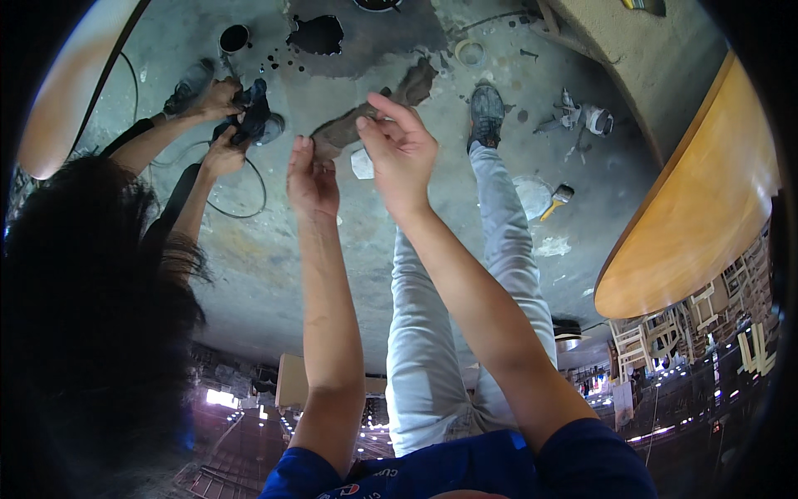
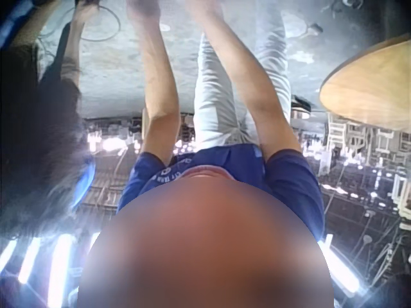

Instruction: The person sits on the floor and handles a roll of white tape, tearing off a small piece and manipulating it with their fingers. A coworker in the background is seen wiping a wooden table.

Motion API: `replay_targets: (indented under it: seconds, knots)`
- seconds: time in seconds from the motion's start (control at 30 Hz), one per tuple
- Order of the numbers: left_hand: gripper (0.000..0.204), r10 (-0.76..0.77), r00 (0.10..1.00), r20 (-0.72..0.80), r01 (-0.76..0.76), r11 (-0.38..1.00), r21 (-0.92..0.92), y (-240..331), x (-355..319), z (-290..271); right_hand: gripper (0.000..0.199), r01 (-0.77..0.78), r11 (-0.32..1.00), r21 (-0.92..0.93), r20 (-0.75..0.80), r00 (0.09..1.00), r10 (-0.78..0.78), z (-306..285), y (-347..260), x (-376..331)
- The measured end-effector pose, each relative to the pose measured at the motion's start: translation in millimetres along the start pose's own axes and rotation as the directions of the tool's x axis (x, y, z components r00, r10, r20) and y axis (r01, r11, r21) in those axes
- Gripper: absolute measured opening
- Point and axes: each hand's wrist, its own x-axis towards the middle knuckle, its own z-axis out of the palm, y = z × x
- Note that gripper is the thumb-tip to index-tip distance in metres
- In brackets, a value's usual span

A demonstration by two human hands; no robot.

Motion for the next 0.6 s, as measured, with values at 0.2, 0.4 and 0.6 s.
replay_targets:
  seconds: [0.2, 0.4, 0.6]
  knots:
    - [0.042, 0.094, 0.984, 0.154, -0.103, 0.993, 0.051, 52, 48, 31, 0.035, 0.232, 0.971, 0.052, 0.019, 0.972, -0.233, 64, -7, 21]
    - [0.025, 0.032, 0.941, 0.336, -0.01, 0.998, -0.069, 93, 110, 42, 0.029, 0.39, 0.92, 0.043, 0.0, 0.921, -0.39, 137, -7, 62]
    - [0.021, 0.074, 0.918, 0.391, -0.058, 0.997, -0.051, 123, 140, 59, 0.027, 0.436, 0.9, -0.015, -0.038, 0.899, -0.436, 192, -9, 106]
